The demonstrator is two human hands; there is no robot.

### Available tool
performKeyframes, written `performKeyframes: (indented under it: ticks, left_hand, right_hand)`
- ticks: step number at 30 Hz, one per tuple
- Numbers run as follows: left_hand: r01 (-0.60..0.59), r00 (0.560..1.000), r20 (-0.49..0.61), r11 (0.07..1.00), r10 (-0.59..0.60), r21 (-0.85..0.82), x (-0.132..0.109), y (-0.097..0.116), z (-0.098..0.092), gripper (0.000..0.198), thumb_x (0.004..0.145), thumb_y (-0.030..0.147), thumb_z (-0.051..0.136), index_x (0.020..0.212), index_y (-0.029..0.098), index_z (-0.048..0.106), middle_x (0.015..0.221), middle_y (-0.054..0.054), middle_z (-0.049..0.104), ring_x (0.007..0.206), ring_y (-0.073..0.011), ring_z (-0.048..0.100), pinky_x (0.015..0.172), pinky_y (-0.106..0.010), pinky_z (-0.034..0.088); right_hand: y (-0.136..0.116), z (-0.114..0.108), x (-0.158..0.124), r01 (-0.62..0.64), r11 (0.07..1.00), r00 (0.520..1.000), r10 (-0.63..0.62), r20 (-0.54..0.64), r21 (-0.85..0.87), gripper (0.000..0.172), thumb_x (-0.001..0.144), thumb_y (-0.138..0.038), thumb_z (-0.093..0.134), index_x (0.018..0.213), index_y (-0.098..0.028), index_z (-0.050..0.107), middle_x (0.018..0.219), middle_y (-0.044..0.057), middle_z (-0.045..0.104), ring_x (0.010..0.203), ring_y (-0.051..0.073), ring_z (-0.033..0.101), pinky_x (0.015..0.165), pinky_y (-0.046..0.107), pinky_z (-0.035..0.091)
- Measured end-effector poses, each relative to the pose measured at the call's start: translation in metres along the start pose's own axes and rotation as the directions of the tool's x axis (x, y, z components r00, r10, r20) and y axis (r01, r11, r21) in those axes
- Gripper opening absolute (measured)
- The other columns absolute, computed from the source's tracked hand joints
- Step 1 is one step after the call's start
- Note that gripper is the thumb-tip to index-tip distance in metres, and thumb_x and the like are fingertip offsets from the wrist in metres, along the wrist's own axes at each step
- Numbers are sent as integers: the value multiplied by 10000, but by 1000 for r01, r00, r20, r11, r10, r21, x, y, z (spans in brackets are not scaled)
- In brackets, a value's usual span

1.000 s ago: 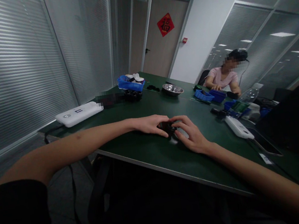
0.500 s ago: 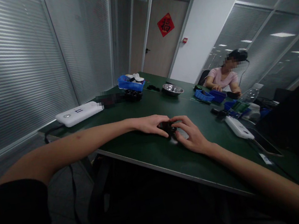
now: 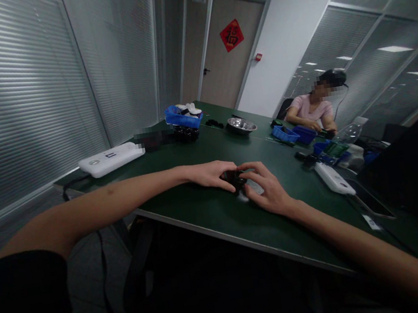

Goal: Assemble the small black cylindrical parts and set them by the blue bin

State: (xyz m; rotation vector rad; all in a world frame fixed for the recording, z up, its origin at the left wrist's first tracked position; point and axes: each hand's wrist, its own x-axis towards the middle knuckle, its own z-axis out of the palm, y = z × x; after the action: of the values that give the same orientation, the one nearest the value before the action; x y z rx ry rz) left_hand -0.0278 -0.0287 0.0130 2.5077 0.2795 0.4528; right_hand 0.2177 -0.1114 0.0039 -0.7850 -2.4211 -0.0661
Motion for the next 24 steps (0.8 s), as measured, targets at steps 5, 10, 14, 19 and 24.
performKeyframes:
  ticks: [5, 10, 14, 19, 24]
  left_hand:
    - [-9, 1000, 13, 1000, 8, 7, 0, 0, 0, 463, 911, 523, 685, 1168, 147, 603, 1045, -69, 589, 952, -209, 562, 820, -302, 429]
    - [-9, 1000, 14, 1000, 9, 17, 0, 1, 0, 445, 910, 504, 690, 1147, 137, 608, 1037, -69, 583, 946, -207, 562, 811, -301, 431]
    - [-1, 1000, 11, 1000, 1, 4, 0, 4, -1, 436, 910, 510, 691, 1111, 135, 600, 1017, -61, 574, 924, -198, 557, 801, -294, 427]
    - [3, 1000, 10, 1000, -3, -5, -1, 6, -1, 439, 910, 520, 685, 1106, 137, 599, 1013, -60, 575, 920, -198, 554, 801, -294, 424]
    - [-8, 1000, 19, 1000, 8, 5, 0, 4, -1, 427, 915, 505, 683, 1129, 144, 603, 1043, -69, 584, 948, -206, 559, 821, -299, 429]
  right_hand:
    - [1, 0, 0, 5, 1000, 1000, -5, -2, -12, 209, 1009, -263, 573, 1214, -262, 610, 1325, 130, 591, 1242, 318, 585, 1020, 544, 537]
    - [1, 0, 1, -12, 999, 1000, 12, -3, -32, 176, 1005, -308, 626, 1176, -266, 623, 1298, 127, 603, 1210, 318, 598, 998, 542, 548]
    - [0, -2, 1, -7, 1000, 1000, 7, 13, 0, 208, 1008, -262, 583, 1214, -258, 609, 1328, 135, 579, 1238, 316, 586, 1021, 539, 537]
    - [1, -2, 0, 0, 1000, 1000, -1, 22, 26, 228, 1016, -223, 523, 1231, -248, 594, 1334, 137, 563, 1252, 305, 574, 1030, 528, 531]
    - [3, -1, 0, -21, 1000, 1000, 21, 11, -10, 213, 995, -338, 637, 1196, -269, 613, 1314, 124, 585, 1227, 322, 586, 1011, 543, 541]
